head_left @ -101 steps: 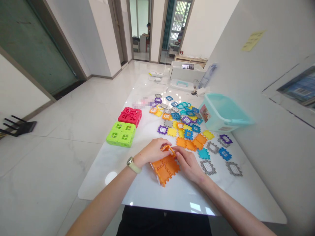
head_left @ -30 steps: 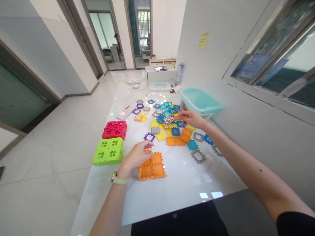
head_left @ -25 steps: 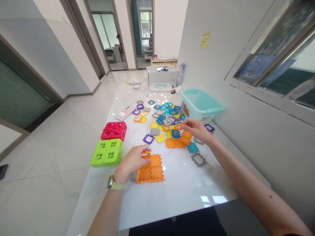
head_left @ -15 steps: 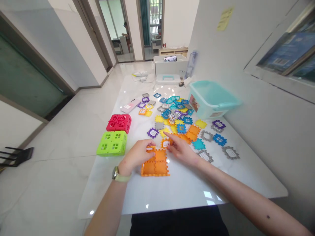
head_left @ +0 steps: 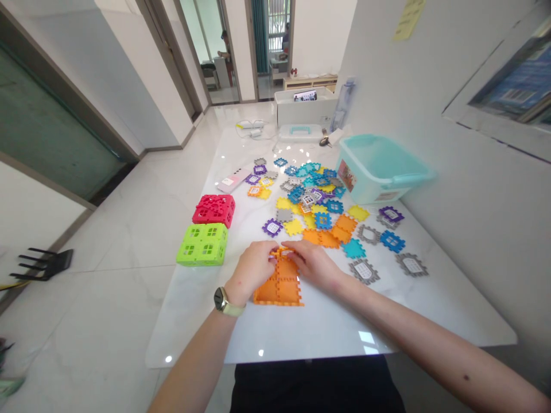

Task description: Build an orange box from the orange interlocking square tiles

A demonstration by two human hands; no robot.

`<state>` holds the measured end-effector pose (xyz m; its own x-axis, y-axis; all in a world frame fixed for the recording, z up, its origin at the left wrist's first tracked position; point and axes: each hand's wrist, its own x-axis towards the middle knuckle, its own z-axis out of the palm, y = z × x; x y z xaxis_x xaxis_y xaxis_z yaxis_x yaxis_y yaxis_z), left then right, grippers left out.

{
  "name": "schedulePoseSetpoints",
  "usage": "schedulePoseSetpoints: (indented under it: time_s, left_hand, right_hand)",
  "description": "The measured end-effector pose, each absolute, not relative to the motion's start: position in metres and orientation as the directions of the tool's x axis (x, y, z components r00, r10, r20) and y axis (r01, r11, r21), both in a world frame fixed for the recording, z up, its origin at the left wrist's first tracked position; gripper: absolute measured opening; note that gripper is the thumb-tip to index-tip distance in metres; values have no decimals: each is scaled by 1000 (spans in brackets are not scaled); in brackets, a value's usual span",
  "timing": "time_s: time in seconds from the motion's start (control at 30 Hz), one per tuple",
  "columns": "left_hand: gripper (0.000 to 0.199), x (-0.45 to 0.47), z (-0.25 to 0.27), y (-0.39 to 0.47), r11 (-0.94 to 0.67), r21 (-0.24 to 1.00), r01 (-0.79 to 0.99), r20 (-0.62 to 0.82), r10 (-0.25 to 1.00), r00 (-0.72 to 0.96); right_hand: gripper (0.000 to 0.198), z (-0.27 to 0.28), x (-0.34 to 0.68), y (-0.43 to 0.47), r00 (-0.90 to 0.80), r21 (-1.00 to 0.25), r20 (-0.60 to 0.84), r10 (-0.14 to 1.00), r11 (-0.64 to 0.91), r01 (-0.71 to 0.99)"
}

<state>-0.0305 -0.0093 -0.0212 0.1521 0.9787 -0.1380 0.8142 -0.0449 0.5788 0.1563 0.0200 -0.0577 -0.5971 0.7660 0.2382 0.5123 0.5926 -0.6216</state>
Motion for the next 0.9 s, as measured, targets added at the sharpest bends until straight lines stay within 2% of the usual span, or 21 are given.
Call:
schedulePoseSetpoints:
  time_s: [0.17,0.27,0.37,0.5,0.77,0.9]
  left_hand:
    - [28,-32,-25,-8,-74,547,834,-139,974,178]
    - [26,-34,-26,-8,-104,541,835,-132,970,206]
    - [20,-34,-24,-8,-115,520,846,-149,963,223]
    - [24,-33,-21,-8,-108,462,880,-178,961,211]
    - [13,-29,-20,-7,-72,378,923,-226,960,167]
    - [12,-28,-20,-7,-72,375,924,-217,963,163]
  right_hand:
    - [44,-54,160,15,-713,-582,226,664,679,447]
    - [54,-57,159,11,-715,-568,246,654,695,440]
    - [54,-61,156,7,-718,-508,273,641,729,458]
    - [48,-64,152,3,-709,-417,301,638,757,504]
    - [17,-63,147,-2,-686,-345,259,680,728,592]
    - [8,-63,146,-3,-674,-325,243,698,713,622]
